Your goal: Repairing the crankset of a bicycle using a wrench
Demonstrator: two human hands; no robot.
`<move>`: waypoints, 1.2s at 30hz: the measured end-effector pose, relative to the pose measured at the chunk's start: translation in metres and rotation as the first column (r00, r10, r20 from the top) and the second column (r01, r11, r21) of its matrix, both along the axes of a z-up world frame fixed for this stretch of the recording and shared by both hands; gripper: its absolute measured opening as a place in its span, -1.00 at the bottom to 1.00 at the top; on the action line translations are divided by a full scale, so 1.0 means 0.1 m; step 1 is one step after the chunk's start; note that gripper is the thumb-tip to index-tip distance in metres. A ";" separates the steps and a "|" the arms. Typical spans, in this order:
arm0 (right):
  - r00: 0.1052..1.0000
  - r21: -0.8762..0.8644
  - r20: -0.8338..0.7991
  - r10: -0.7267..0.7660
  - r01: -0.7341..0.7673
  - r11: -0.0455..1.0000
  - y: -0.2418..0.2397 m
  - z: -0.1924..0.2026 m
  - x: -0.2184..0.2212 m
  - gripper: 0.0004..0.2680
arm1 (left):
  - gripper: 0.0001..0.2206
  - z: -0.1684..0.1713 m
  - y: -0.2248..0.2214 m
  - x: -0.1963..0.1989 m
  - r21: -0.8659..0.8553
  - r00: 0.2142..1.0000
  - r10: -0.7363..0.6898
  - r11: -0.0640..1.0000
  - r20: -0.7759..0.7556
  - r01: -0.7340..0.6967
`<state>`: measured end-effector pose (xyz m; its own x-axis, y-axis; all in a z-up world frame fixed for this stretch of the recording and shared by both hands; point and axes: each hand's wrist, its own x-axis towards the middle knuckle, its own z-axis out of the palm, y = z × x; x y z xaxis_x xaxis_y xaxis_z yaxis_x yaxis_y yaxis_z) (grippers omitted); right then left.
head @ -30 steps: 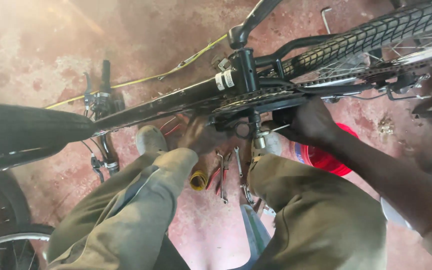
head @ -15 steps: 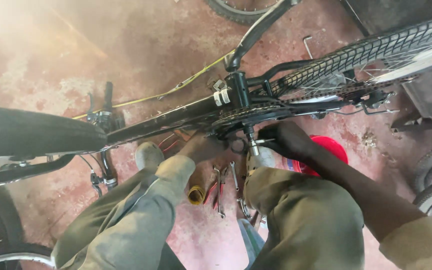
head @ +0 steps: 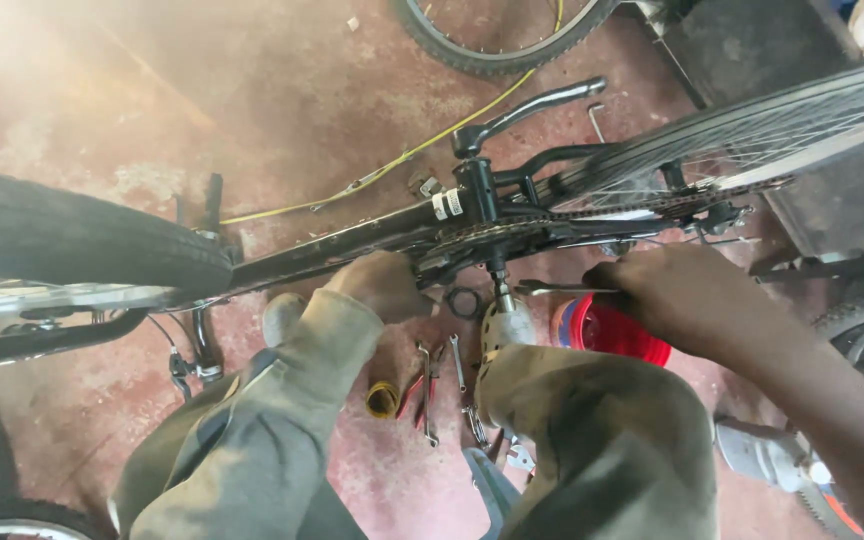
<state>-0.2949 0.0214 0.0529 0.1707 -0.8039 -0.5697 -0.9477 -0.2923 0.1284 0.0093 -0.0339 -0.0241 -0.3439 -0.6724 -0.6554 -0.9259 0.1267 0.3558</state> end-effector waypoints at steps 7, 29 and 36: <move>0.990 0.022 -0.001 0.141 -0.141 0.990 -0.02 0.38 0.38 -0.87 | -0.49 0.93 0.12 0.00 -0.082 1.000 -0.015 0.997 -0.007 0.015; 0.916 0.052 -0.207 0.343 -0.340 0.939 -0.30 0.04 0.36 -0.83 | -0.63 0.69 0.18 -0.03 -0.238 0.996 0.076 0.968 -0.038 -0.083; 0.899 0.044 -0.200 0.390 -0.389 0.920 -0.34 -0.02 0.29 -0.84 | -0.79 0.53 0.19 0.02 -0.303 0.996 0.070 0.949 -0.057 -0.084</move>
<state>-0.2661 -0.0124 0.0505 0.3516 -0.6950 -0.6272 -0.7126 -0.6332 0.3021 0.0109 -0.0154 0.0289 -0.3071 -0.8636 -0.3999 -0.9212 0.1643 0.3526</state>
